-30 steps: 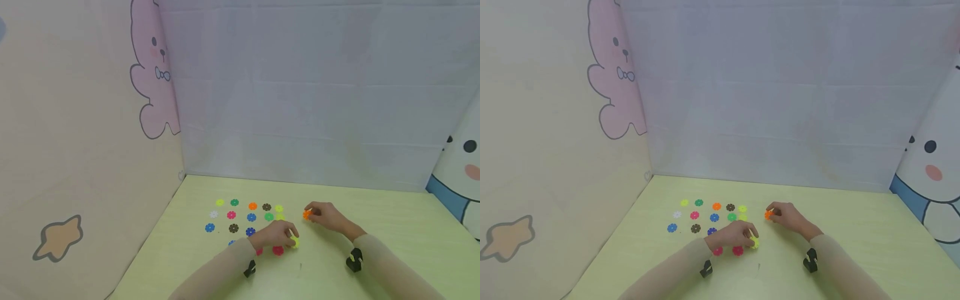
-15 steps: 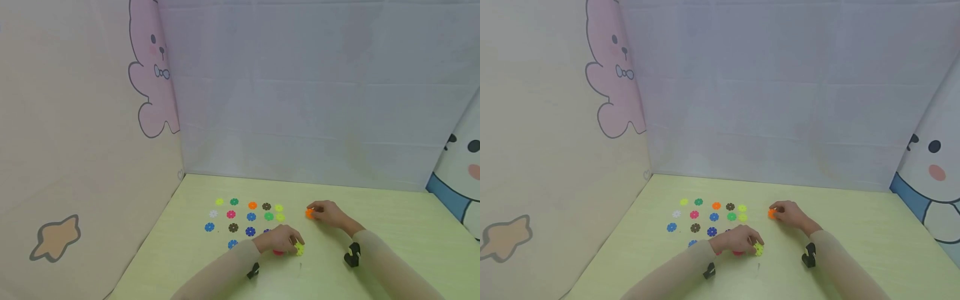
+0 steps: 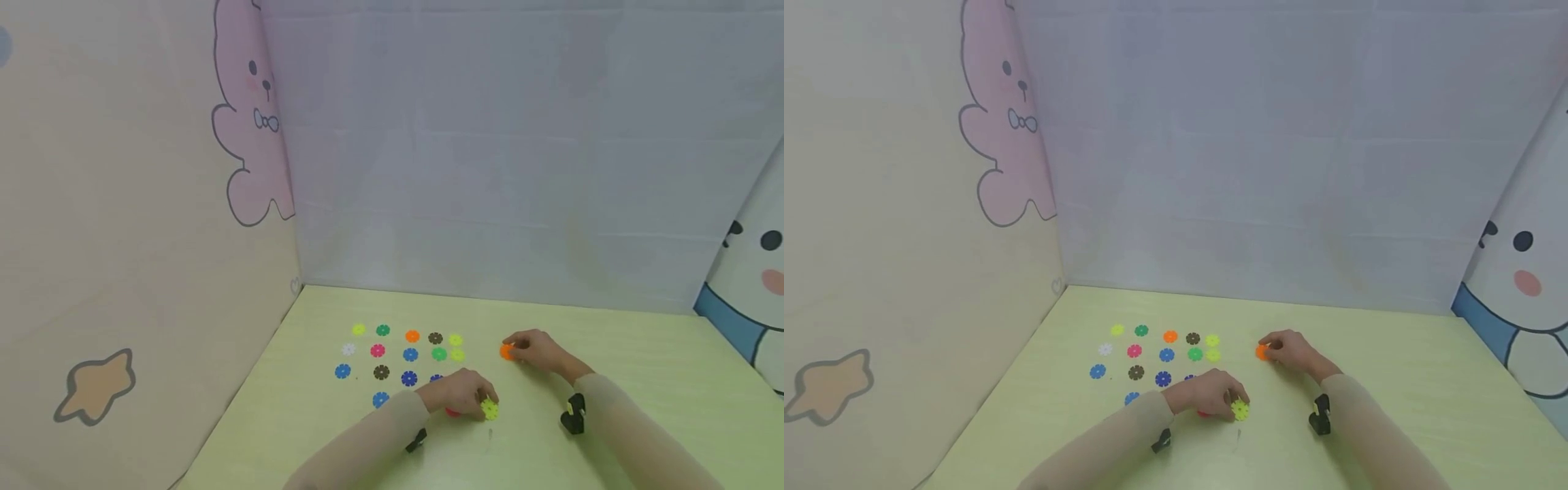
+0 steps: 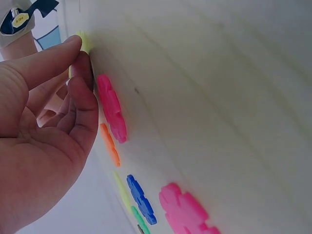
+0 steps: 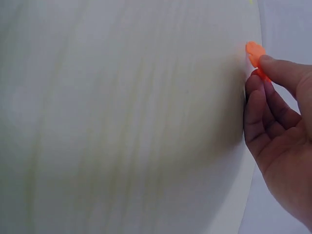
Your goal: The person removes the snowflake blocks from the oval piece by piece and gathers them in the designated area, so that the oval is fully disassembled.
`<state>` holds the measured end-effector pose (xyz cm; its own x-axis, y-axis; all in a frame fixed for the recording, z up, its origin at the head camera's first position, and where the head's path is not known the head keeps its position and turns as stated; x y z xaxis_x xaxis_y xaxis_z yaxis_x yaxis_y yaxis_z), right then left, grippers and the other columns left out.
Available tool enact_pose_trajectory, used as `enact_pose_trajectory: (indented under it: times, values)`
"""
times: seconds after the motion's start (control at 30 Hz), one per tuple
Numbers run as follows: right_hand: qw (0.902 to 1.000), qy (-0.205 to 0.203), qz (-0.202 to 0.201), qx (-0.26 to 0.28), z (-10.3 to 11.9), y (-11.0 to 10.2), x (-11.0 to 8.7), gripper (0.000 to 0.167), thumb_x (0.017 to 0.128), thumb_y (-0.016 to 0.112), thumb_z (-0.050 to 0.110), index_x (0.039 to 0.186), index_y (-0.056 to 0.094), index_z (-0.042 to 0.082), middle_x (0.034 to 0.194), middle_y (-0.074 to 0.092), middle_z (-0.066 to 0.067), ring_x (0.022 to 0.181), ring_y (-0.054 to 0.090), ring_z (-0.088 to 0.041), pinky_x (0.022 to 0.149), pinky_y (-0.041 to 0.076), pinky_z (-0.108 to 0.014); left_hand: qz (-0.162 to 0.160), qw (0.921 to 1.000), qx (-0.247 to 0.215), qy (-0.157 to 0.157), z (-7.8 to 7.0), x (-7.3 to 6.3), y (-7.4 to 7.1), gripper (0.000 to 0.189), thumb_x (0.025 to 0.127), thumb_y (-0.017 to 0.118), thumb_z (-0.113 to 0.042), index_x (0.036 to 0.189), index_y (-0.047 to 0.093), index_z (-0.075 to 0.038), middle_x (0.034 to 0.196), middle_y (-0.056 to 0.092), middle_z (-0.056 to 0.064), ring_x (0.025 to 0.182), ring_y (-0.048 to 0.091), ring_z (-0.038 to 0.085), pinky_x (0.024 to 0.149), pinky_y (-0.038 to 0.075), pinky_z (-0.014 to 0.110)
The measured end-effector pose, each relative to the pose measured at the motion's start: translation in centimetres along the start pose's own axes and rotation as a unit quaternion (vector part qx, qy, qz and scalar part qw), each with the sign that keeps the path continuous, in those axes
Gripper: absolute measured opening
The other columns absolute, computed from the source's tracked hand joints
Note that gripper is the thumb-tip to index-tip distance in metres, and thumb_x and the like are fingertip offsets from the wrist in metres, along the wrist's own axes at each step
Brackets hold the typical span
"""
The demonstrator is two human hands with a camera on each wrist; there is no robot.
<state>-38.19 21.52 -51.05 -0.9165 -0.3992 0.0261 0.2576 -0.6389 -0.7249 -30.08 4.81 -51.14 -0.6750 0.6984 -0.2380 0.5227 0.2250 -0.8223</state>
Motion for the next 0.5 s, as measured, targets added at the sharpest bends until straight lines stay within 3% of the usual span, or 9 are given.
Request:
enact_pose_trajectory:
  times: [0.27,0.5]
  values:
    - [0.9998,0.019,0.002,-0.005,-0.25,0.07,-0.19,0.028,0.089,0.065,0.014,0.114,0.065,0.0,0.1,0.064,-0.01,0.083,0.056,-0.019,0.067,0.048,-0.033,-0.001,0.9994,0.032,0.014,-0.34,0.06,-0.01,0.029,0.079,0.077,-0.016,0.107,0.07,-0.021,0.09,0.063,-0.012,0.079,0.054,-0.002,0.072,0.043,0.014]
    - [0.9998,0.011,-0.001,-0.015,-0.28,0.08,-0.24,0.027,0.09,0.064,0.013,0.113,0.066,0.001,0.1,0.064,-0.009,0.086,0.055,-0.02,0.07,0.047,-0.034,-0.014,0.9996,0.024,0.007,-0.52,-0.2,-0.21,0.029,0.079,0.078,-0.017,0.107,0.07,-0.02,0.091,0.064,-0.011,0.081,0.055,-0.002,0.073,0.043,0.015]
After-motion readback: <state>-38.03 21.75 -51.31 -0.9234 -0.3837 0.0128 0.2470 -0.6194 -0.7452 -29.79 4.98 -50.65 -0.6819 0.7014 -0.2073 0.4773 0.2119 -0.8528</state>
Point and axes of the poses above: each hand's wrist, its own x-axis towards the middle knuckle, its own y-axis out of the palm, z = x × y, the point moved 6 cm from there along x, towards the middle knuckle
